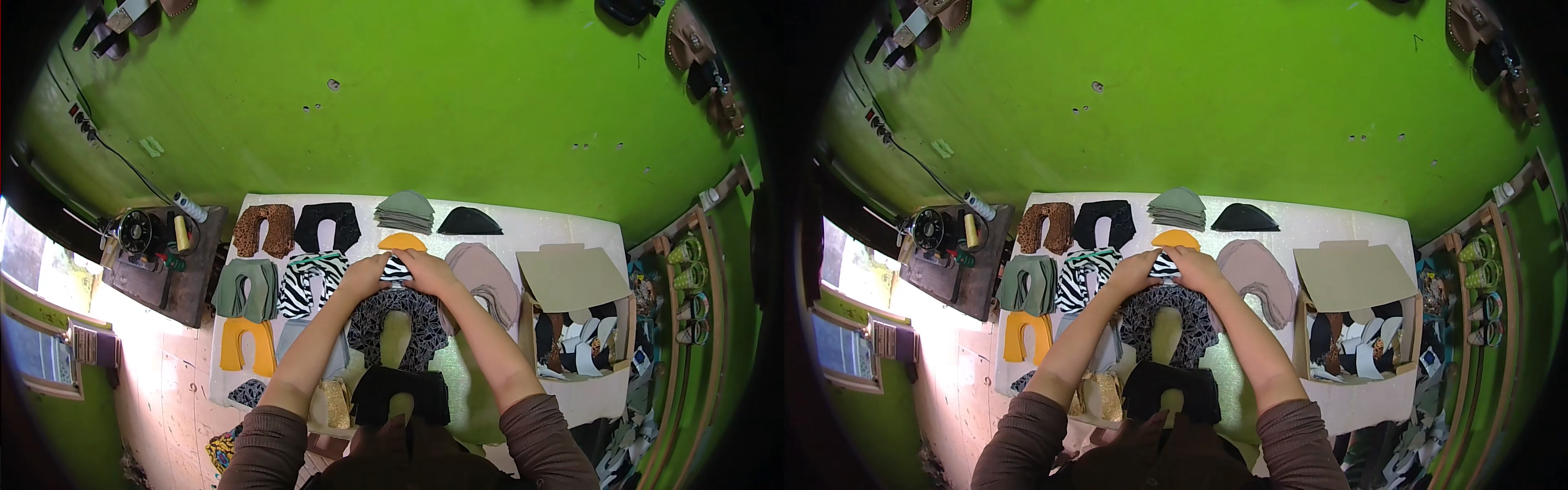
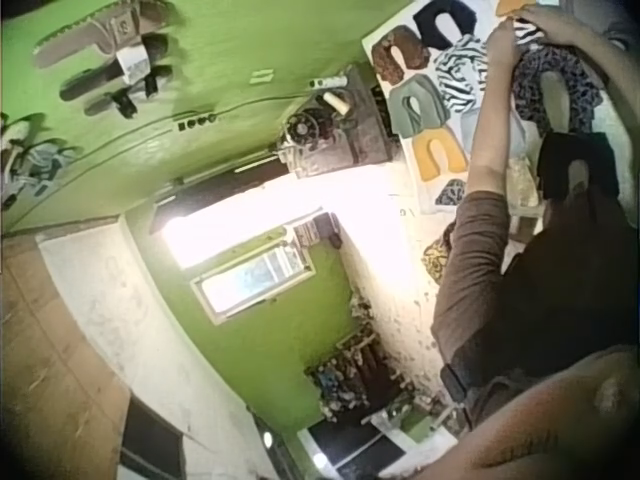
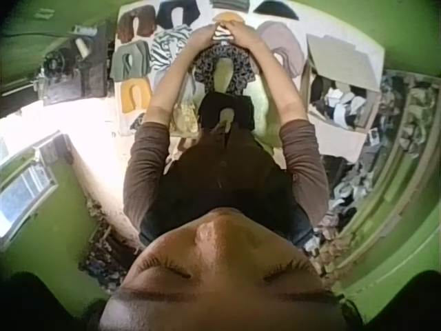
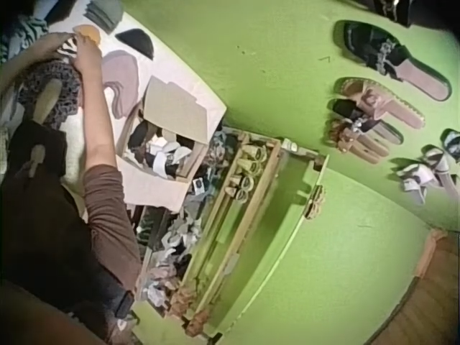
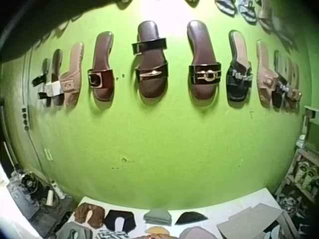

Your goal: Sorting and organizing cut shoe upper components by pattern and color on a workbench.

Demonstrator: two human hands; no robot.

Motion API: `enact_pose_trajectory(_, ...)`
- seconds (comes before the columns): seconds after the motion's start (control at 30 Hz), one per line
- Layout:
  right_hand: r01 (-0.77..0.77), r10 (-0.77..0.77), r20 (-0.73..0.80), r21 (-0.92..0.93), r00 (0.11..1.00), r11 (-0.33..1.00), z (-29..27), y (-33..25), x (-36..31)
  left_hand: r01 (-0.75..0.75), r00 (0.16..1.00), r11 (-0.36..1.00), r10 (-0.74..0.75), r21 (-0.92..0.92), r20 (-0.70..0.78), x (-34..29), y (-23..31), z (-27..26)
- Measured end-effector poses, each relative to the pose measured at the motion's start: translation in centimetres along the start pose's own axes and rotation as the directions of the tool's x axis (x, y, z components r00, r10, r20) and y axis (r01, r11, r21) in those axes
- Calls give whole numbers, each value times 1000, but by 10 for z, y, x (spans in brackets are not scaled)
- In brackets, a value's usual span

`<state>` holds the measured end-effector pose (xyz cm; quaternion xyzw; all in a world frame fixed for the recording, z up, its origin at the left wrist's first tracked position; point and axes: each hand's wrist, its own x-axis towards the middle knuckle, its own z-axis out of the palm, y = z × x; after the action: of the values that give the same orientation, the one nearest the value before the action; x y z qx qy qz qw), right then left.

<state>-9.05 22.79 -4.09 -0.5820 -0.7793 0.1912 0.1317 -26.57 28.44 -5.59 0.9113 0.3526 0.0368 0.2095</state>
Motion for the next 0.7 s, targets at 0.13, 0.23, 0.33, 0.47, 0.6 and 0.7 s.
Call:
enact_pose_trajectory(0.13, -42, 42, 60, -8, 997, 999, -2, -4, 1, 33, 999, 999, -33, 1, 12, -2, 0, 0)
enact_pose_trajectory(0.23, -18, 17, 46, 10, 999, 1000, -6, -7, -4, 32, 999, 999, -32, 31, -12, -8, 5, -7)
enact_pose_trajectory(0.33, 88, -86, -176, 3, 981, 996, -5, 1, -8, 67, 997, 996, -66, 51, -31, -17, 18, -25)
enact_pose_trajectory(0.47, 65, -68, -388, -19, 919, 998, -3, -12, -26, 66, 978, 997, -72, -37, -198, -43, 18, -23)
enact_pose_trajectory(0.6, 136, -125, -360, 4, 924, 991, 23, -35, -59, 64, 877, 996, -85, -60, -472, -84, 41, -8)
enact_pose_trajectory(0.7, 205, -204, -301, -26, 932, 978, 37, -53, -65, 97, 838, 990, -134, -99, -528, -115, 58, 14)
